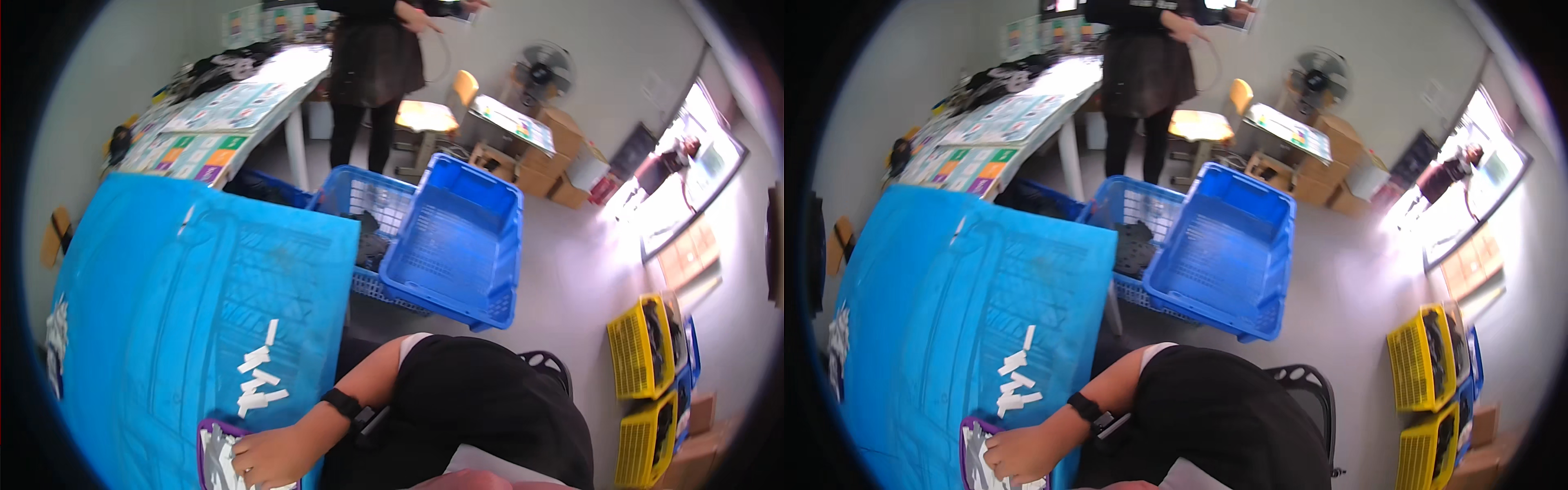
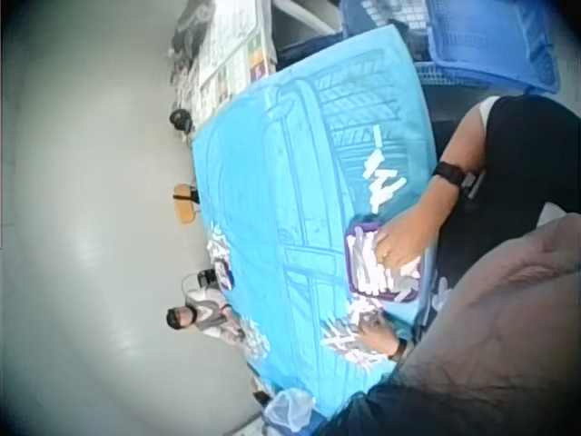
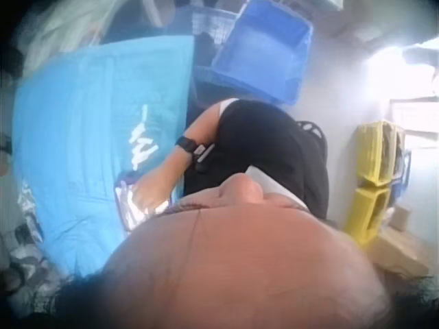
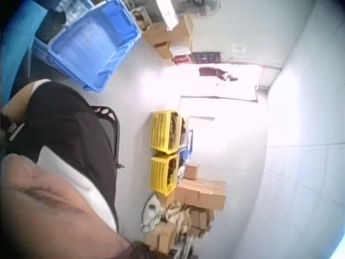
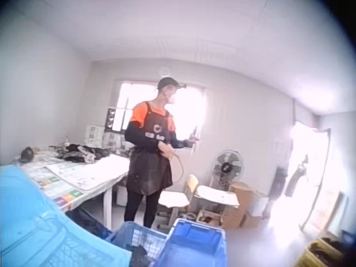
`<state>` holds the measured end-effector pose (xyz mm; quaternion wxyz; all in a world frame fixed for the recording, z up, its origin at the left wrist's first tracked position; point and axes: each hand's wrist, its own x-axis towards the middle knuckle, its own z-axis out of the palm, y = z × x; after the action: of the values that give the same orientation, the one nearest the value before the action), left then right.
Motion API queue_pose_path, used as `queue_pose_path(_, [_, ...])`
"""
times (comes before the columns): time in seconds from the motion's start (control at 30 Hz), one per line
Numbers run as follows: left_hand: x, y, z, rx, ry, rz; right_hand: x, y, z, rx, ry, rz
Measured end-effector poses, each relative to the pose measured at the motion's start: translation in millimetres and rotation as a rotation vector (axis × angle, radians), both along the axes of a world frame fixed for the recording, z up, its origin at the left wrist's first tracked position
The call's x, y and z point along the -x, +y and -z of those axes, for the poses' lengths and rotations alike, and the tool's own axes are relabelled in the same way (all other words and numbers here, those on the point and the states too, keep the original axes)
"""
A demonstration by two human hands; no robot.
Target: Sorting and organizing small white labels or paper strips on a table.
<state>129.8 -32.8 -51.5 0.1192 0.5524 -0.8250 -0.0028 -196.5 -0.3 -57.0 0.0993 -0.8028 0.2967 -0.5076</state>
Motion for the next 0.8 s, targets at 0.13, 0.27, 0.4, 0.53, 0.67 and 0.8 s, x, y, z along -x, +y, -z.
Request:
queue_pose_path(0.13, [12.6,-14.3,-13.3,-0.107,-0.006,-0.004,14.9,-8.7,9.1,0.119,0.114,0.099])
queue_pose_path(0.27, [13.5,-24.4,-26.8,-0.209,-0.09,0.15,23.1,-2.9,6.7,0.109,0.012,0.12])
queue_pose_path(0.4, [24.6,-19.0,-38.9,-0.231,-0.145,0.043,29.9,8.4,-5.4,0.04,0.105,0.12])
queue_pose_path(0.53, [30.4,-20.1,-41.6,-0.205,-0.132,0.039,36.7,13.7,-18.7,0.052,0.133,0.087])
queue_pose_path(0.67, [33.8,-23.2,-41.6,-0.184,-0.114,0.032,42.3,19.5,-28.7,-0.053,0.094,0.085])
queue_pose_path(0.8, [36.3,-24.0,-42.8,-0.158,-0.093,0.021,43.7,20.5,-31.4,0.022,0.074,0.052])
